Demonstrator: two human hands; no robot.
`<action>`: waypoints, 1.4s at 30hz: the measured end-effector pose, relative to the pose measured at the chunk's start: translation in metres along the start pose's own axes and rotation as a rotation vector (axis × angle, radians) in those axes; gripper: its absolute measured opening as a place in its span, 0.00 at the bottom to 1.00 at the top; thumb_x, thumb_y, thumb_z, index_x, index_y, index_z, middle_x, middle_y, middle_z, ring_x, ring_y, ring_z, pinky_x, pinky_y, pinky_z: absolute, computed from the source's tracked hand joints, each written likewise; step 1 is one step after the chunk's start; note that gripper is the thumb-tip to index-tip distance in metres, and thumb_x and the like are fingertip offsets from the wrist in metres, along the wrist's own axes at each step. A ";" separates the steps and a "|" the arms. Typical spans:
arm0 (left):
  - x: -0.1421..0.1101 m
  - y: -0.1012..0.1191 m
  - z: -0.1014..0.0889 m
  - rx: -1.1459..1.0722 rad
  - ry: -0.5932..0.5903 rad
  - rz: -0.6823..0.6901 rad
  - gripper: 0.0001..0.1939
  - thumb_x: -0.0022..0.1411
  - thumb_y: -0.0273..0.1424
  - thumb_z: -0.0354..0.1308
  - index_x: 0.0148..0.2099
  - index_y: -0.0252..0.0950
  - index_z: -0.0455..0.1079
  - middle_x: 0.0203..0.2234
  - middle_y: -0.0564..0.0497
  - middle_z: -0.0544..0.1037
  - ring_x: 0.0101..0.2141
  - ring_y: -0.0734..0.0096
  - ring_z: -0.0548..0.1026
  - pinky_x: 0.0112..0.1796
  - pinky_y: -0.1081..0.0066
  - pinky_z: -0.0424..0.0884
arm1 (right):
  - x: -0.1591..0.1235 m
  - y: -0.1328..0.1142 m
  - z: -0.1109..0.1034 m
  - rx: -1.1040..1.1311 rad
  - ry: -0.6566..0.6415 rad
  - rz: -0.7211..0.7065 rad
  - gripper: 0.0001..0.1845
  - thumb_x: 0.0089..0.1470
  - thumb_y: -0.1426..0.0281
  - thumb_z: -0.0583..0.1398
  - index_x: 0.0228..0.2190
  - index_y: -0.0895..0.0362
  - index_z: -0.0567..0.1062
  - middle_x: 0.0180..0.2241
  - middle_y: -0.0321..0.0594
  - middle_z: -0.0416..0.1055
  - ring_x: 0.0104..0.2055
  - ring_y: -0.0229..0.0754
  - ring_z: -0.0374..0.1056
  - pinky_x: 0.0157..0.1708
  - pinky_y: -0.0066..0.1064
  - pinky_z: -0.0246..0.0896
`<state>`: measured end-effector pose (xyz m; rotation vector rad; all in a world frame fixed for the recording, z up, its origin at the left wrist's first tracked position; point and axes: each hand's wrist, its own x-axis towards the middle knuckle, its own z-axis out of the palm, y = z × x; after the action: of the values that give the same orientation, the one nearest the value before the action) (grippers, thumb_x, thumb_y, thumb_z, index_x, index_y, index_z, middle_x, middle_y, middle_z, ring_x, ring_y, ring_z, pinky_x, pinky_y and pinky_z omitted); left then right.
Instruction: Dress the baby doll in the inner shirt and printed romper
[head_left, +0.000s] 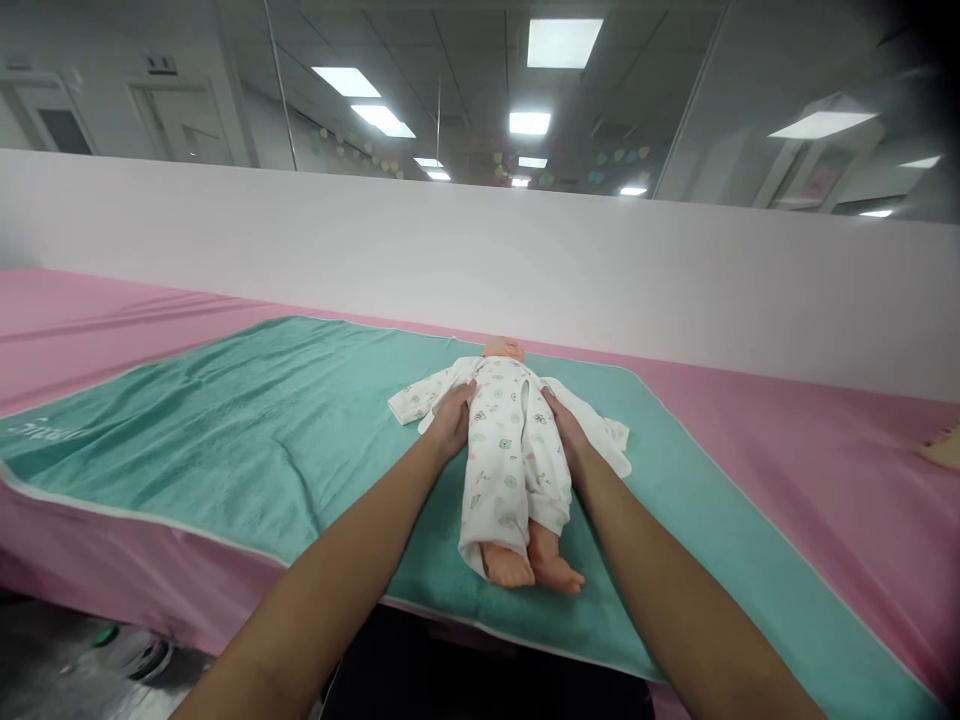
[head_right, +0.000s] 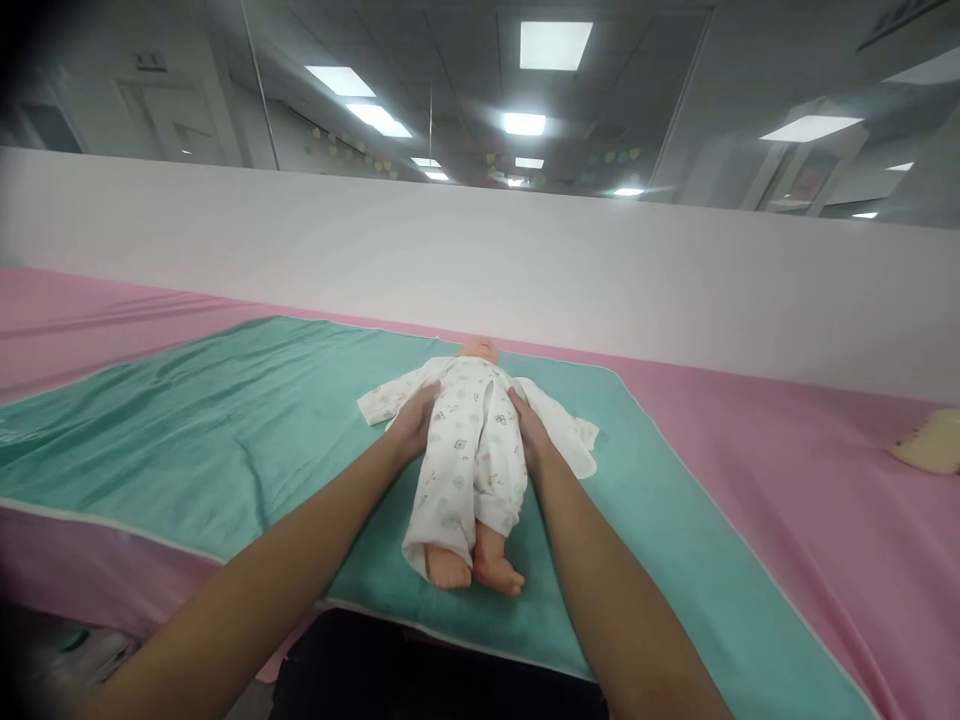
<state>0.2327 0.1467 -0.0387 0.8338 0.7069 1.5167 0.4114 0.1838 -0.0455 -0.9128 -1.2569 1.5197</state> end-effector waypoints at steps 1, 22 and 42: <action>0.000 0.001 0.000 0.061 0.059 0.023 0.26 0.52 0.40 0.61 0.50 0.33 0.64 0.44 0.41 0.73 0.45 0.59 0.72 0.47 0.62 0.67 | 0.003 0.001 -0.002 -0.035 0.007 -0.001 0.28 0.50 0.48 0.52 0.38 0.58 0.74 0.36 0.44 0.75 0.44 0.46 0.69 0.46 0.38 0.62; -0.206 -0.014 0.011 1.304 -0.004 0.467 0.20 0.57 0.21 0.47 0.52 0.40 0.60 0.42 0.48 0.65 0.44 0.67 0.66 0.45 0.63 0.66 | -0.198 -0.015 0.049 -1.294 -0.202 -0.615 0.04 0.48 0.76 0.55 0.26 0.56 0.68 0.27 0.36 0.69 0.33 0.40 0.62 0.37 0.35 0.51; -0.200 -0.008 0.013 1.446 0.192 0.730 0.19 0.52 0.16 0.44 0.41 0.38 0.67 0.40 0.47 0.67 0.41 0.65 0.68 0.40 0.63 0.69 | -0.231 -0.024 0.064 -0.805 -0.190 -0.468 0.05 0.52 0.73 0.55 0.28 0.52 0.70 0.29 0.34 0.69 0.34 0.39 0.65 0.35 0.31 0.59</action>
<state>0.2551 -0.0516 -0.0592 2.2019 1.8459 1.5568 0.4228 -0.0545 -0.0133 -0.8727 -2.1153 0.7236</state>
